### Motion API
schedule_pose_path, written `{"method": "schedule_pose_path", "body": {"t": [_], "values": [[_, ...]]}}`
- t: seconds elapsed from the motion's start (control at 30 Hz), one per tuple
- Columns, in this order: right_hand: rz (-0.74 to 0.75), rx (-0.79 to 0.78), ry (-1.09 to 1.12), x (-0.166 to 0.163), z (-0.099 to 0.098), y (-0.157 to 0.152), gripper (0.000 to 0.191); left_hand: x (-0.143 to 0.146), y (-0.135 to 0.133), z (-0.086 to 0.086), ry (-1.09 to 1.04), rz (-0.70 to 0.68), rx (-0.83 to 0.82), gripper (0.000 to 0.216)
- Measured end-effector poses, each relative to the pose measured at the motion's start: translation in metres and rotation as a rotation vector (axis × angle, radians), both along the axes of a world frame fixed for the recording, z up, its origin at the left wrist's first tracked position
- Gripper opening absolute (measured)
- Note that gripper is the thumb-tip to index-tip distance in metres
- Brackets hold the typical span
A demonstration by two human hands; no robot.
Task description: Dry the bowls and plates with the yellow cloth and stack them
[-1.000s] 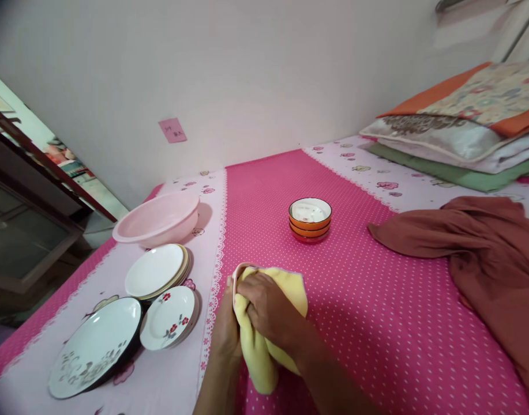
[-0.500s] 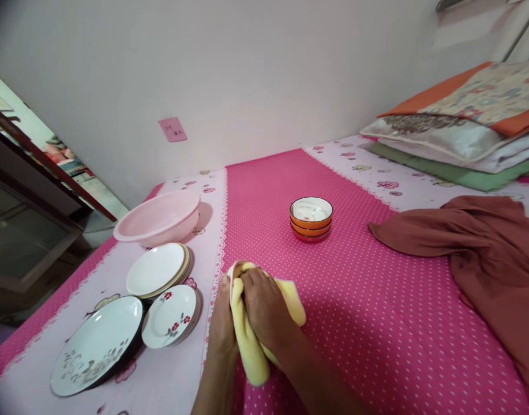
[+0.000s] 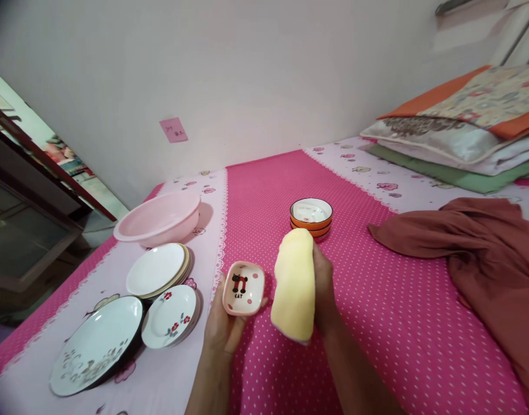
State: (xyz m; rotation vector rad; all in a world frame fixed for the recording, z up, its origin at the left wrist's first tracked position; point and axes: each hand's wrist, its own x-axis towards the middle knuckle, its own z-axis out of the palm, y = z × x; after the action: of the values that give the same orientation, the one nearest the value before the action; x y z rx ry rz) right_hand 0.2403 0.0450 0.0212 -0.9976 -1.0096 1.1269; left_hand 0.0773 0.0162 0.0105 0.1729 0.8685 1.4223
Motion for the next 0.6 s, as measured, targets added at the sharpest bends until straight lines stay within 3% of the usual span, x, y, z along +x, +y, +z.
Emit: {"method": "schedule_pose_path", "body": {"t": [0.07, 0.2, 0.33, 0.6], "values": [[0.003, 0.026, -0.121, 0.001, 0.006, 0.002, 0.042, 0.003, -0.002, -0.001, 0.016, -0.108, -0.002, 0.034], [0.322, 0.22, -0.627, -0.007, 0.008, -0.003, 0.047, 0.01, -0.005, -0.009, 0.02, -0.292, 0.112, 0.035], [0.341, 0.272, -0.739, -0.009, 0.001, -0.002, 0.016, 0.005, -0.007, -0.013, 0.126, -0.383, 0.211, 0.047], [0.285, 0.367, -0.819, -0.002, 0.0, 0.001, 0.011, -0.013, -0.007, 0.002, 0.993, -0.371, 0.386, 0.048]]}}
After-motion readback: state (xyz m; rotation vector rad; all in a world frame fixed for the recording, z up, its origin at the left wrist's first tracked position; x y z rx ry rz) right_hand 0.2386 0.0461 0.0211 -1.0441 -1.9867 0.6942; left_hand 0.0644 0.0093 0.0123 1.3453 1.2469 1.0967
